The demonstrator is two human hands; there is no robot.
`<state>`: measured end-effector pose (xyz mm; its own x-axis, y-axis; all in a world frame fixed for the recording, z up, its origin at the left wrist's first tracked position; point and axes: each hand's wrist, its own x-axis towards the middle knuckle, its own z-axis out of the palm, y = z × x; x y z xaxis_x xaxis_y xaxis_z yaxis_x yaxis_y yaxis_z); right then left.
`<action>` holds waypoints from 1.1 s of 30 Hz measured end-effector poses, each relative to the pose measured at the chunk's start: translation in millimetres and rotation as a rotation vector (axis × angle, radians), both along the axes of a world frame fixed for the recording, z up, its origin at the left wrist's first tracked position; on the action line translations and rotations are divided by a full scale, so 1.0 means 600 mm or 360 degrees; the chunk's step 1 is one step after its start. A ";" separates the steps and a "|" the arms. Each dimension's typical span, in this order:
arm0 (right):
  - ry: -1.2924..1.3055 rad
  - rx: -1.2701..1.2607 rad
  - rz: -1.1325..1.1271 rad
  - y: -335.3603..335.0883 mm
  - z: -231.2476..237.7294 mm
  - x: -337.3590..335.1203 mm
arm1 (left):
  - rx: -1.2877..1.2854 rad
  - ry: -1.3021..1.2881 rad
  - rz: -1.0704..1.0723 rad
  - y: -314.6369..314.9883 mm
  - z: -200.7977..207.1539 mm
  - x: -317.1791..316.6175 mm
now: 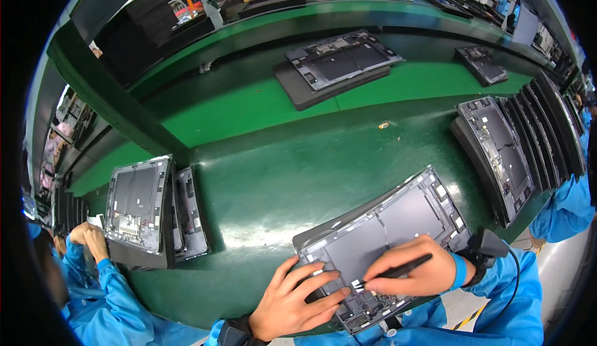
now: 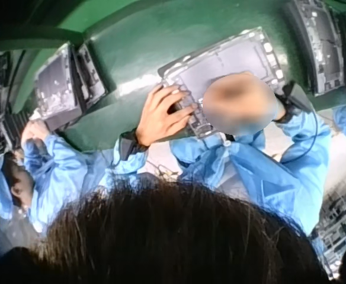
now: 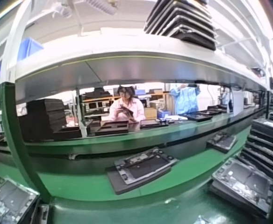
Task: Assembling the internal components of an electronic tablet, including connecting ribbon cables using tweezers.
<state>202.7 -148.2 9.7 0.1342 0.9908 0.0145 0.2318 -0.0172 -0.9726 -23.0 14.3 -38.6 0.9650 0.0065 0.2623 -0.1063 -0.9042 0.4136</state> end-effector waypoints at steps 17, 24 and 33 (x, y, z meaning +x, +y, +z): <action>-0.0590 0.0531 0.0322 0.030 -0.040 -0.008 | -0.0072 0.0013 -0.0014 0.001 -0.001 -0.004; -0.0717 0.0590 0.0416 0.035 -0.043 -0.002 | -0.0093 -0.0015 -0.0027 0.001 -0.004 -0.001; -0.1070 0.0464 0.0647 0.024 -0.026 -0.005 | -0.0106 0.0002 -0.0034 0.002 -0.002 -0.003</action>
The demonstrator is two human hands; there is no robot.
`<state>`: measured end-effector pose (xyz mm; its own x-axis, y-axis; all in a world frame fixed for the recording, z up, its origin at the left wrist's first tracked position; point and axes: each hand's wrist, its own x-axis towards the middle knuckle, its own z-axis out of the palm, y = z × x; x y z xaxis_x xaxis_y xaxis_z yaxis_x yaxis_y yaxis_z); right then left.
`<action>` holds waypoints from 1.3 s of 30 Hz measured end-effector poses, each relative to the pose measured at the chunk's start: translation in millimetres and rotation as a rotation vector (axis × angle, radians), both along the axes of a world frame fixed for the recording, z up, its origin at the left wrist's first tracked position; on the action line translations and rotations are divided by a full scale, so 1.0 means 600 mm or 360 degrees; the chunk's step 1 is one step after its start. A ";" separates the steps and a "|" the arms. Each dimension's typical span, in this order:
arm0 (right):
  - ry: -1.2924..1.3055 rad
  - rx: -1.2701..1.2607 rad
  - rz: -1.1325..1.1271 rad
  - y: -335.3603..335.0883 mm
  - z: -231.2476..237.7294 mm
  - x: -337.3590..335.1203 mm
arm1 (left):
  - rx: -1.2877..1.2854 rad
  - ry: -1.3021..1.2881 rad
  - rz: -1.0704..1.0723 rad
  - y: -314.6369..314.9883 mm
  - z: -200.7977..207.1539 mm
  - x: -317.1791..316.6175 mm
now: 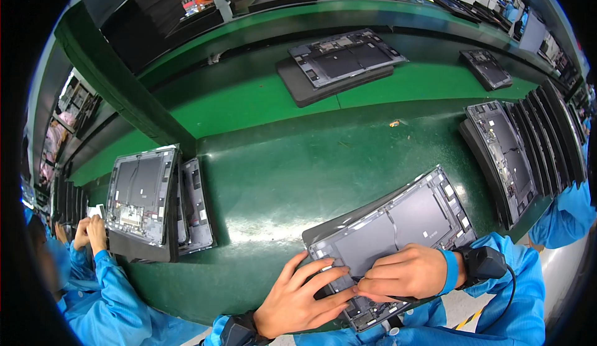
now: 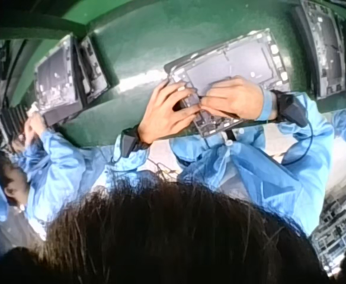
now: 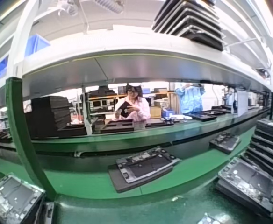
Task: Assembling the internal components of an electronic tablet, including connecting ribbon cables using tweezers.
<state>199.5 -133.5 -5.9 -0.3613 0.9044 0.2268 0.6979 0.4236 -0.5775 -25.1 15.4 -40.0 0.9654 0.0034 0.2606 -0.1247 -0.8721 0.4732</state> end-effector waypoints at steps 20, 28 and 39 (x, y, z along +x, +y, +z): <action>0.0357 0.0128 -0.0154 -0.012 -0.026 -0.001 | -0.0070 -0.0044 0.0017 0.002 0.000 0.002; 0.0310 0.0092 -0.0140 -0.022 -0.028 -0.004 | -0.0099 -0.0061 0.0057 0.002 0.007 0.005; 0.0344 0.0120 -0.0254 -0.017 -0.014 -0.005 | -0.0096 -0.0044 0.0073 0.000 0.010 0.008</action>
